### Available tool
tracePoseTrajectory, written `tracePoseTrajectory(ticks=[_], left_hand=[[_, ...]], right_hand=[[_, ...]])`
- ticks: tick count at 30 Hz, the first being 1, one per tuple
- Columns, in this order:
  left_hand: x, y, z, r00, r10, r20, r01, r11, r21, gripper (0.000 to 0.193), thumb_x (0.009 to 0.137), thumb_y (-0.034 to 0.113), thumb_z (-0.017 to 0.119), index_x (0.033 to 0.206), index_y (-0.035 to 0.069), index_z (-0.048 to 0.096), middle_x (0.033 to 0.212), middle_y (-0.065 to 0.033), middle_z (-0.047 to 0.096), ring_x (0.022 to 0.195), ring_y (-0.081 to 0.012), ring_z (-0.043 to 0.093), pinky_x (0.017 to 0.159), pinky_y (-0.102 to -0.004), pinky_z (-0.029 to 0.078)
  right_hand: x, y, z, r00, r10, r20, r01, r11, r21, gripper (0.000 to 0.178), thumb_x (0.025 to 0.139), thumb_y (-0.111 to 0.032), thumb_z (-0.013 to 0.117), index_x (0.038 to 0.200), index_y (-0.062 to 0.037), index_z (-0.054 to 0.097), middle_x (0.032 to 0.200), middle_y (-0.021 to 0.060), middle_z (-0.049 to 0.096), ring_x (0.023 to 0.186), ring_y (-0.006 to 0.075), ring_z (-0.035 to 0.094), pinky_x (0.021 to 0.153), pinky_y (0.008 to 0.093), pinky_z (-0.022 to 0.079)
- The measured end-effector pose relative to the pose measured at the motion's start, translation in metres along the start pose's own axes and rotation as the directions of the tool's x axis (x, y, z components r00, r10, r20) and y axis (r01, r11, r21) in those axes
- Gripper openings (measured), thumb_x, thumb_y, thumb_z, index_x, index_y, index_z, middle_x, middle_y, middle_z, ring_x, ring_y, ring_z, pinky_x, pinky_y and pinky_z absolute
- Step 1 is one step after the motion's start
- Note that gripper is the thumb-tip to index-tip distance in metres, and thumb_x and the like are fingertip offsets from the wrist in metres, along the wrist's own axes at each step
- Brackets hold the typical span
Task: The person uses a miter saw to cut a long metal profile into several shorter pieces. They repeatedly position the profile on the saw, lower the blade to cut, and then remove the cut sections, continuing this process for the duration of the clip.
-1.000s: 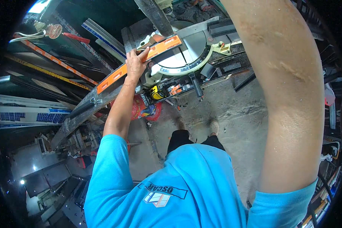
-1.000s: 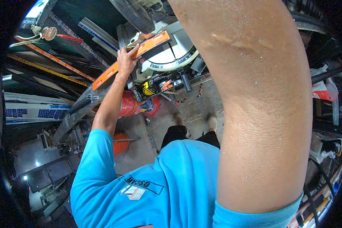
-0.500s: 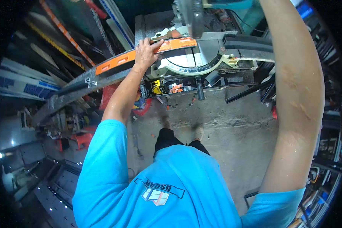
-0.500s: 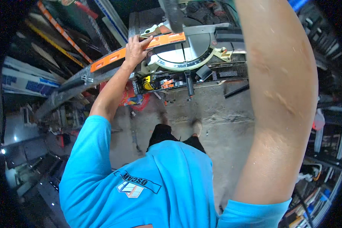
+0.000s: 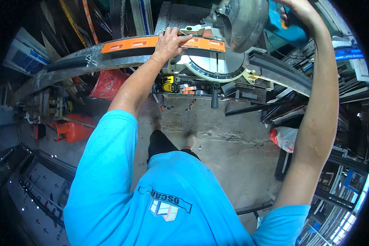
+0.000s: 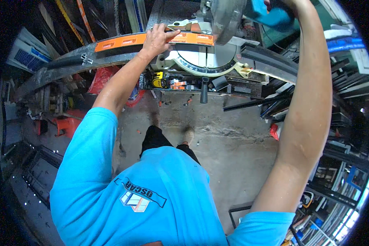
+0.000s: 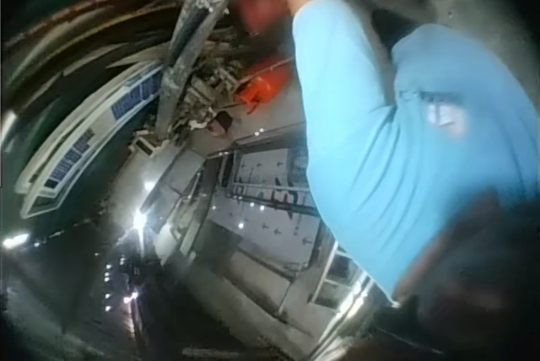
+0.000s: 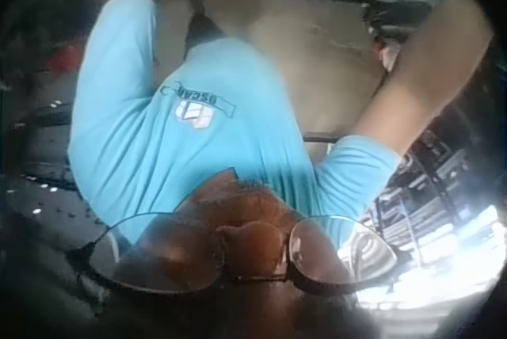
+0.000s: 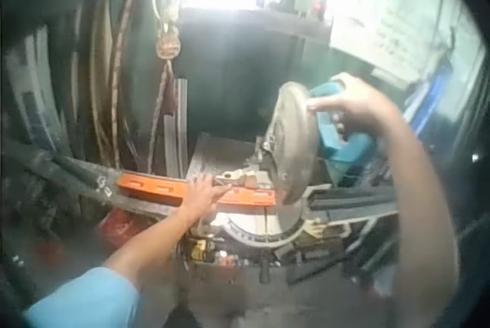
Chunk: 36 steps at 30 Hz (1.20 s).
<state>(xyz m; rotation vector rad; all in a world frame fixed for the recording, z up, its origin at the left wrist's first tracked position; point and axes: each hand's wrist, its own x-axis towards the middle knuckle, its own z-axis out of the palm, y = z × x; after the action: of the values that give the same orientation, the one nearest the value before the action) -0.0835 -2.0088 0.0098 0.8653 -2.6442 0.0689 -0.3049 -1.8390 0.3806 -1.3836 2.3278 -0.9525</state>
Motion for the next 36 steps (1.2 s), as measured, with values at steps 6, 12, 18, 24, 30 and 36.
tracePoseTrajectory(ticks=[6, 12, 18, 24, 30, 36], left_hand=[[-0.003, 0.003, 0.001, 0.999, -0.034, -0.038, 0.032, 0.998, -0.047, 0.062, 0.08, 0.026, 0.084, 0.135, 0.046, 0.067, 0.123, -0.0046, 0.057, 0.123, -0.0275, 0.053, 0.099, -0.0506, 0.046], [-0.007, -0.001, 0.003, 0.998, -0.055, -0.031, 0.054, 0.998, -0.033, 0.06, 0.082, 0.025, 0.082, 0.135, 0.047, 0.066, 0.125, -0.004, 0.057, 0.127, -0.0263, 0.05, 0.101, -0.0508, 0.045], [-0.004, 0.005, 0.004, 0.998, -0.047, -0.036, 0.046, 0.999, -0.026, 0.059, 0.084, 0.023, 0.079, 0.136, 0.048, 0.065, 0.125, -0.0037, 0.057, 0.127, -0.0258, 0.05, 0.101, -0.0506, 0.045], [-0.003, 0.003, 0.005, 0.998, -0.03, -0.052, 0.028, 0.999, -0.03, 0.057, 0.084, 0.023, 0.079, 0.134, 0.047, 0.066, 0.124, -0.0038, 0.057, 0.125, -0.0261, 0.05, 0.1, -0.0505, 0.045], [-0.004, 0.0, 0.004, 0.998, -0.024, -0.051, 0.022, 0.999, -0.031, 0.057, 0.084, 0.024, 0.079, 0.135, 0.046, 0.066, 0.122, -0.004, 0.056, 0.123, -0.0262, 0.051, 0.099, -0.0505, 0.045], [-0.004, 0.002, 0.003, 0.997, -0.009, -0.076, 0.007, 1.0, -0.03, 0.064, 0.081, 0.018, 0.079, 0.137, 0.046, 0.066, 0.121, -0.0052, 0.056, 0.12, -0.0275, 0.052, 0.096, -0.0481, 0.046]], right_hand=[[-0.012, 0.063, 0.022, 0.992, -0.125, 0.002, 0.125, 0.991, 0.04, 0.102, 0.077, -0.043, 0.091, 0.152, 0.0037, 0.04, 0.085, 0.0078, 0.065, 0.056, 0.0142, 0.059, 0.051, 0.0292, 0.049], [-0.052, 0.054, 0.051, 0.991, -0.05, -0.127, 0.051, 0.999, 0.001, 0.107, 0.074, -0.044, 0.092, 0.152, 0.006, 0.038, 0.073, 0.0085, 0.065, 0.056, 0.0131, 0.062, 0.049, 0.0287, 0.05], [-0.062, 0.066, 0.056, 0.983, -0.041, -0.178, 0.045, 0.999, 0.014, 0.107, 0.073, -0.043, 0.094, 0.153, 0.0016, 0.039, 0.08, 0.0069, 0.066, 0.057, 0.0117, 0.061, 0.05, 0.0277, 0.052], [-0.068, 0.071, 0.062, 0.981, -0.007, -0.193, 0.015, 0.999, 0.04, 0.106, 0.072, -0.042, 0.095, 0.153, -0.0005, 0.04, 0.09, 0.0105, 0.07, 0.06, 0.012, 0.062, 0.051, 0.0274, 0.052], [-0.068, 0.08, 0.065, 0.98, -0.032, -0.195, 0.042, 0.998, 0.047, 0.108, 0.071, -0.042, 0.095, 0.153, -0.0002, 0.04, 0.091, 0.0119, 0.071, 0.061, 0.0127, 0.063, 0.053, 0.0281, 0.054], [-0.071, 0.085, 0.067, 0.976, -0.035, -0.216, 0.037, 0.999, 0.005, 0.109, 0.07, -0.043, 0.096, 0.153, -0.0001, 0.041, 0.091, 0.013, 0.071, 0.063, 0.0129, 0.064, 0.054, 0.0283, 0.054]])
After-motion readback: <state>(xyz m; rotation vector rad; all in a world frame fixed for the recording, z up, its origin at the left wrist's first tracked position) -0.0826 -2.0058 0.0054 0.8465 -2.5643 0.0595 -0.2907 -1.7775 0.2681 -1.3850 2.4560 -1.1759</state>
